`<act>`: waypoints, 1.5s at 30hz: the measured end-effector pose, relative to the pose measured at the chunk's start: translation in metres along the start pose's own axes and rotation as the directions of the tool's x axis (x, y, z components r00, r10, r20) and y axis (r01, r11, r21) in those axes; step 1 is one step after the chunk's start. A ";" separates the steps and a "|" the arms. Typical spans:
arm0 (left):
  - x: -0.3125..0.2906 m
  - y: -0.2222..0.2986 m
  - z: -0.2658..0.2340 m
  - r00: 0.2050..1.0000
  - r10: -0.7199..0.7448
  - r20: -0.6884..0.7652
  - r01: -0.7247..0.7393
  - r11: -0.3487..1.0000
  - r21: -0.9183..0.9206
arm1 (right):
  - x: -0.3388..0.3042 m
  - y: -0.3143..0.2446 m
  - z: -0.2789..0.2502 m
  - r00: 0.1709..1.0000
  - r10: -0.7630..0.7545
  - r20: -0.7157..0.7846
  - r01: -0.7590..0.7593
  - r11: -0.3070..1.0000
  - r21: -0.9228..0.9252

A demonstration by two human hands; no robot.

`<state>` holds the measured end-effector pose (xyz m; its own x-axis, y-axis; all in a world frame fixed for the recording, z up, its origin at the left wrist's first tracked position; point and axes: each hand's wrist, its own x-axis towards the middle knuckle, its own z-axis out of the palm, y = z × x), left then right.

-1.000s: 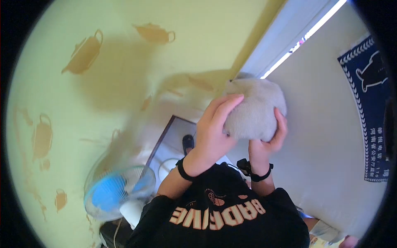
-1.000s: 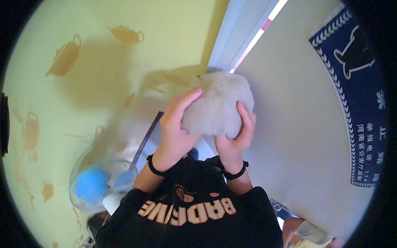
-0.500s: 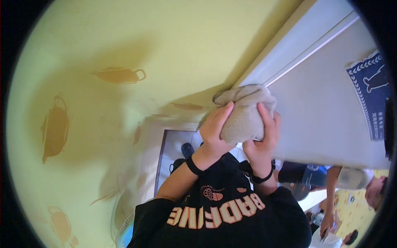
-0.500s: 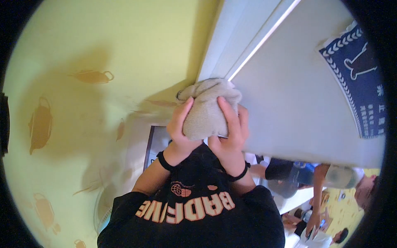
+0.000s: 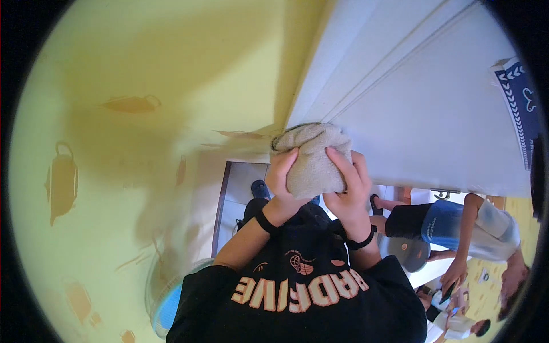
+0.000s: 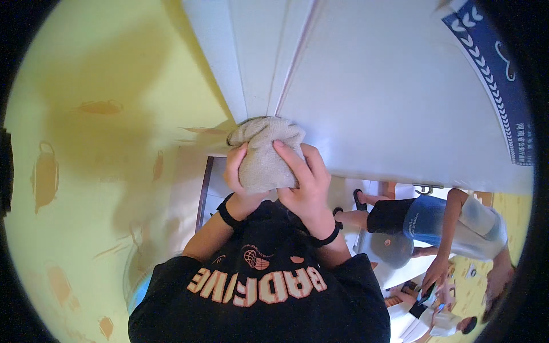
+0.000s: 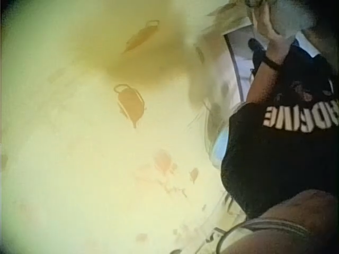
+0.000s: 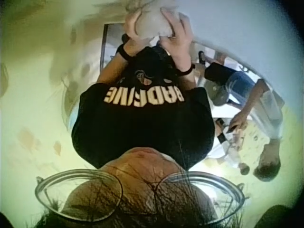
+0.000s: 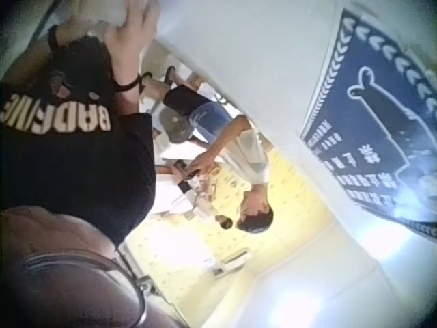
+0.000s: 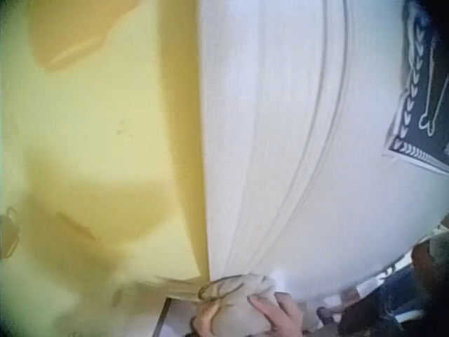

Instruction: Wiping the top of a fan and a door frame with a cloth.

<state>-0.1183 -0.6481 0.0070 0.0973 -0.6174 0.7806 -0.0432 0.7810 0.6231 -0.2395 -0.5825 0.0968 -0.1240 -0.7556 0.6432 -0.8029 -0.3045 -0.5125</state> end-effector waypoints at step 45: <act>-0.002 -0.063 -0.121 0.786 -0.570 -0.241 0.567 0.819 -0.087 | 0.044 -0.077 0.126 0.851 -0.063 0.521 0.109 0.992 -0.058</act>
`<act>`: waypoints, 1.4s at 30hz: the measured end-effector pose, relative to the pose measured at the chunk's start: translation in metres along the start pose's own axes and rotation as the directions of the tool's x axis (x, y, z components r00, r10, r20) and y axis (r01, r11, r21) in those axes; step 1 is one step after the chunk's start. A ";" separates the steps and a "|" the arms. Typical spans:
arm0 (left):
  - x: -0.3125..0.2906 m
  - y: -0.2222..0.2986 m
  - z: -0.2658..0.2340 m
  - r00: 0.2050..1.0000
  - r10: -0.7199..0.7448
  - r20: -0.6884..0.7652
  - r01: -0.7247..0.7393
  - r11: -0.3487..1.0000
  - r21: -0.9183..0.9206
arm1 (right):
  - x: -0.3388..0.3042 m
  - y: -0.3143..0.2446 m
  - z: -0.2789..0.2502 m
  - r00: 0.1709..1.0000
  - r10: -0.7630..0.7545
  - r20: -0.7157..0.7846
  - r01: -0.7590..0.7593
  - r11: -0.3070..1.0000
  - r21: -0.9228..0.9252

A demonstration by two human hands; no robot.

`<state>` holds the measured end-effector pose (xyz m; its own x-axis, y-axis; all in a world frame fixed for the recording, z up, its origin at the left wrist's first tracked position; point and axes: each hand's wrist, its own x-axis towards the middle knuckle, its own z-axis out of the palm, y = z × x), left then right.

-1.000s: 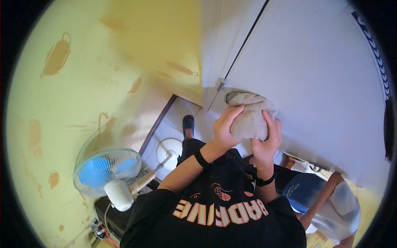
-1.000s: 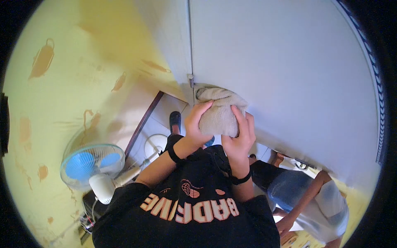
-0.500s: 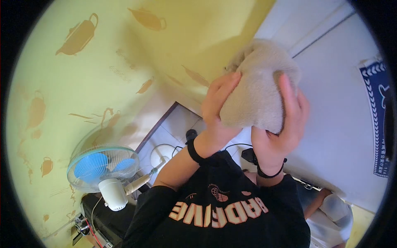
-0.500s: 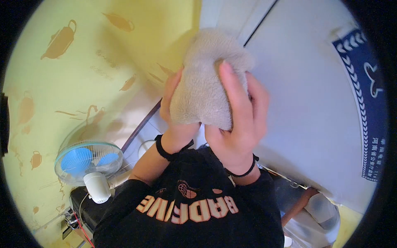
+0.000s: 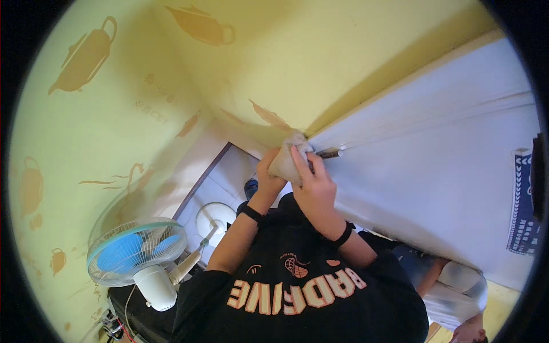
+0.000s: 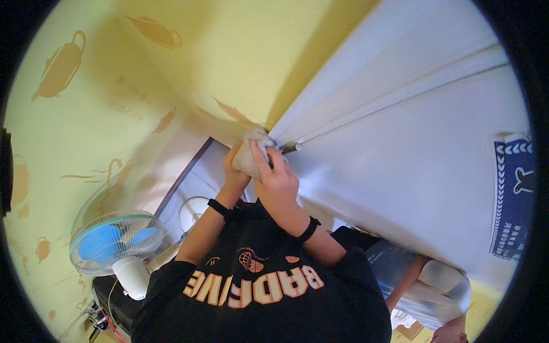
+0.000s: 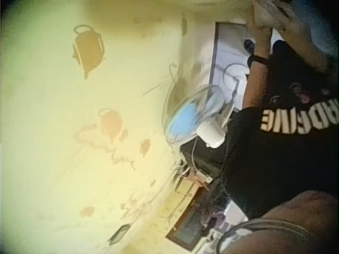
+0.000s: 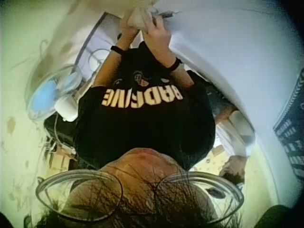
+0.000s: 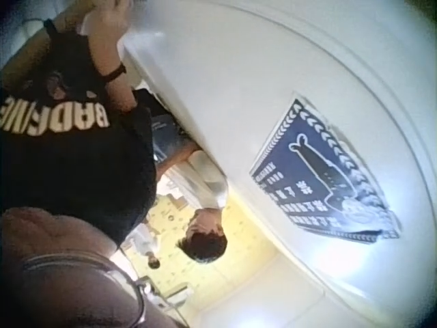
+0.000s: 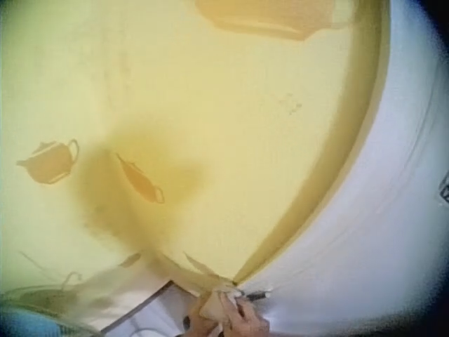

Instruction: Wiping the top of a fan and a door frame with a cloth.

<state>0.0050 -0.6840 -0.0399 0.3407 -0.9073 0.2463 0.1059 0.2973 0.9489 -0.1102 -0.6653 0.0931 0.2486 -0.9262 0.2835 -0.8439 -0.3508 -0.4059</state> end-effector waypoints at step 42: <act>-0.033 0.033 0.023 0.968 -0.208 -0.141 0.240 0.927 0.287 | -0.029 0.047 -0.007 0.984 0.015 0.176 -0.063 0.960 0.272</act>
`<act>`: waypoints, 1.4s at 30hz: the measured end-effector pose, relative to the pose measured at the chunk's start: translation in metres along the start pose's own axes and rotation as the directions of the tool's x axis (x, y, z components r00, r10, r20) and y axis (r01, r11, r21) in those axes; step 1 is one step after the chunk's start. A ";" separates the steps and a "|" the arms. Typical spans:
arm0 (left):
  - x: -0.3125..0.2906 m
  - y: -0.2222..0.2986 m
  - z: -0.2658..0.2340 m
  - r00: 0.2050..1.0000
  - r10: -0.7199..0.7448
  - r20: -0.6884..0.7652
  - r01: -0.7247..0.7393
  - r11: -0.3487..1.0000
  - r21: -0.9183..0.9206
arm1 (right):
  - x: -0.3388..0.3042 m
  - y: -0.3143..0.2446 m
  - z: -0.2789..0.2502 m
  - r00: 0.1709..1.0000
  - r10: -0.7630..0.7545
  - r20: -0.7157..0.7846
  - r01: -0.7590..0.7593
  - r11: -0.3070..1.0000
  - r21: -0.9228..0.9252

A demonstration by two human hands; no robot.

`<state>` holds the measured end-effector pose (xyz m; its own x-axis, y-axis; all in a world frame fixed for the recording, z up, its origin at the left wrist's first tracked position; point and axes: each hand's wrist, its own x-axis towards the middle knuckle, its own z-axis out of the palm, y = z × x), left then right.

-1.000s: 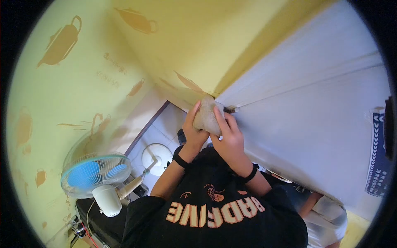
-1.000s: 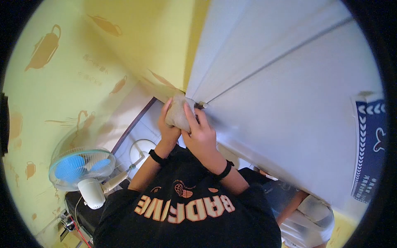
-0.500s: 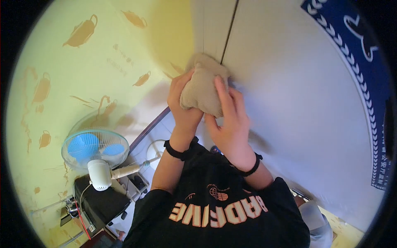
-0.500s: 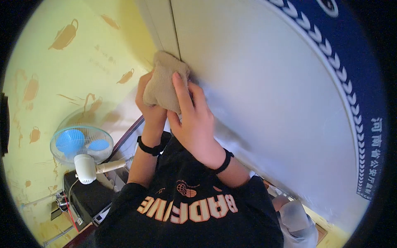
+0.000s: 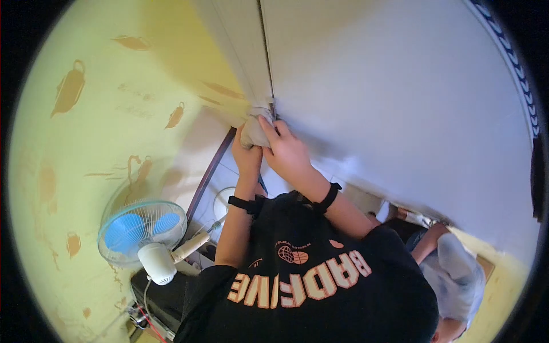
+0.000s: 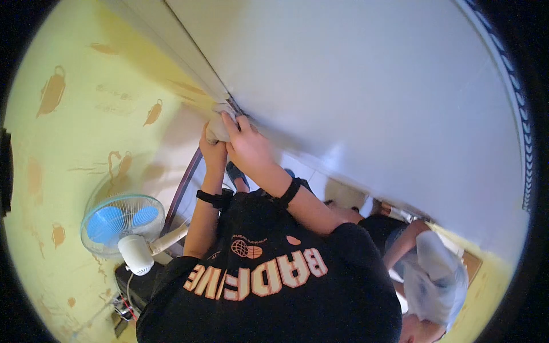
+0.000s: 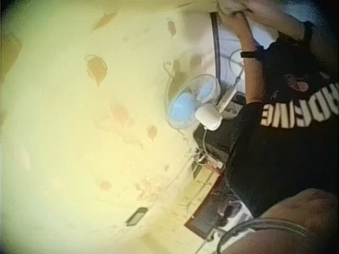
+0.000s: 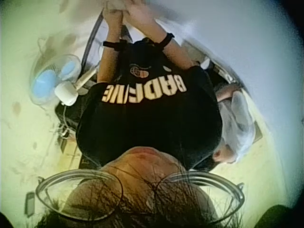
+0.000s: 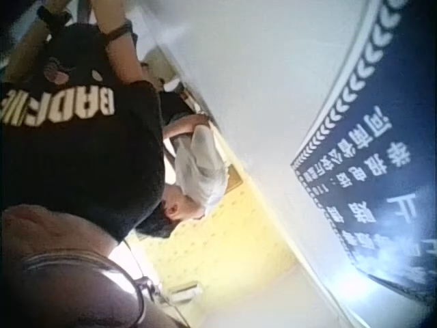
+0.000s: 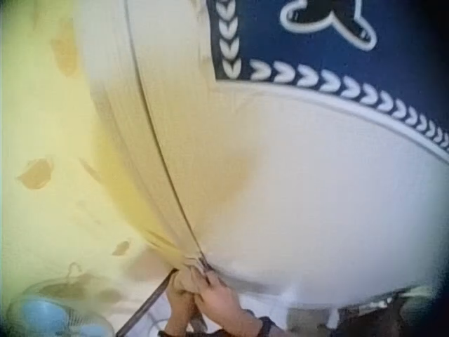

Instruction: Wiping the top of a fan and a door frame with a cloth.

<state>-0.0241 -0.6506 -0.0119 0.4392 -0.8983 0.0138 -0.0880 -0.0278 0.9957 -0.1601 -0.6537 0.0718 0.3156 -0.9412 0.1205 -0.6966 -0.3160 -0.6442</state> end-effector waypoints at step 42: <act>-0.037 0.224 0.011 0.641 0.765 -0.061 -0.766 0.643 0.012 | -0.037 -0.071 -0.159 0.725 -0.337 -0.600 0.441 0.897 0.029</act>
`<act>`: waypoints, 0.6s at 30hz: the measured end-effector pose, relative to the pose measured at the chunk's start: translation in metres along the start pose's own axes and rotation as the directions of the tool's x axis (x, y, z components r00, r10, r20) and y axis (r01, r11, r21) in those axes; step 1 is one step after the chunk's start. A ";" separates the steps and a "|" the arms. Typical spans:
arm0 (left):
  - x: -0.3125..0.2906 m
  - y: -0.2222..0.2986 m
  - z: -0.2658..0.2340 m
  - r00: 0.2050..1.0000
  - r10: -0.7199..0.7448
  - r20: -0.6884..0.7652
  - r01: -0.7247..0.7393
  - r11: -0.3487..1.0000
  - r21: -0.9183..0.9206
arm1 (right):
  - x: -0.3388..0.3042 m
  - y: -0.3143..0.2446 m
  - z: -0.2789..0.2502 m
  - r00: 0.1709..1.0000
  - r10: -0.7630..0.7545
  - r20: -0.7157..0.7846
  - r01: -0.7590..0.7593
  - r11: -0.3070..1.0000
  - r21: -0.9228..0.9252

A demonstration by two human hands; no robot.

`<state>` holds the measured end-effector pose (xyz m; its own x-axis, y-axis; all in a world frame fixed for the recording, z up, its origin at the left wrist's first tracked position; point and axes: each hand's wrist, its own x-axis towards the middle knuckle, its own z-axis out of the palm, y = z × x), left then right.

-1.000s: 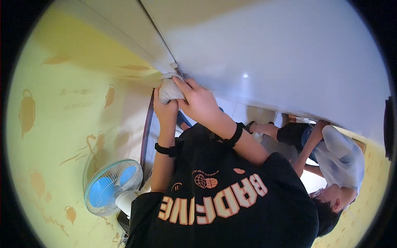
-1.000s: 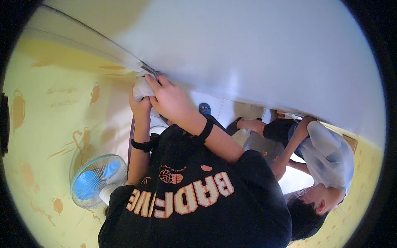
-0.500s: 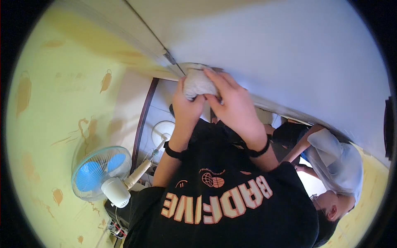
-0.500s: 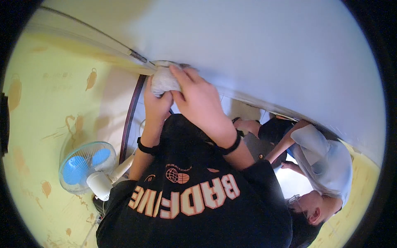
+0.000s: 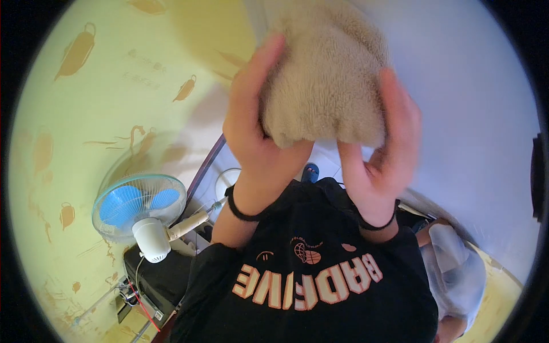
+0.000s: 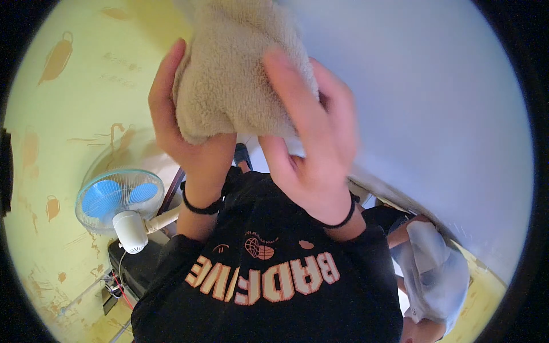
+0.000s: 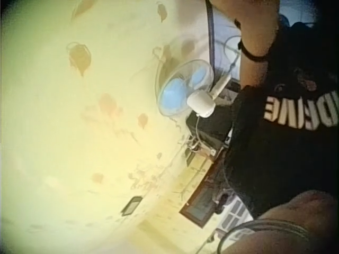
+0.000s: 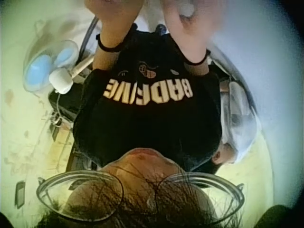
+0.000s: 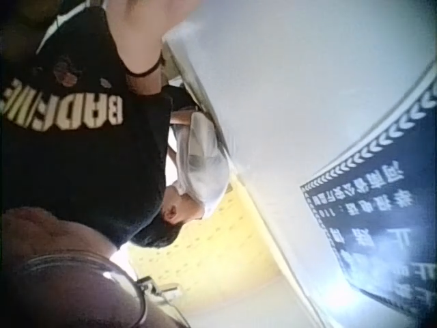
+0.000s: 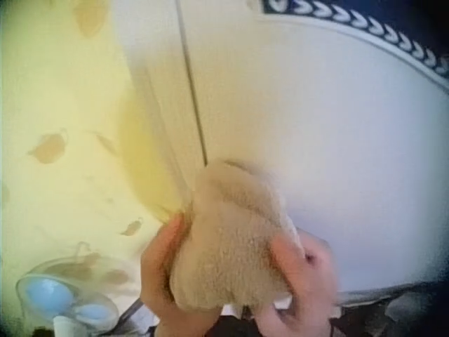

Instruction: Wiping the top of a fan and a door frame with a cloth.

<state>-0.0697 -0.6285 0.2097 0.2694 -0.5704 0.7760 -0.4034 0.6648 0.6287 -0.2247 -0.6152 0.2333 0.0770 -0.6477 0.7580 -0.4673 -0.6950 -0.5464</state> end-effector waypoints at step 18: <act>-0.080 -0.121 0.010 0.717 -0.696 0.014 0.556 0.560 -0.614 | -0.031 0.018 0.094 0.923 0.212 0.321 -0.111 0.946 -0.306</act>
<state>-0.0507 -0.6682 0.0708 0.4621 -0.8789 0.1181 0.4605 0.3517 0.8150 -0.1531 -0.6371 0.1661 0.2546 -0.8457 0.4691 -0.7199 -0.4896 -0.4920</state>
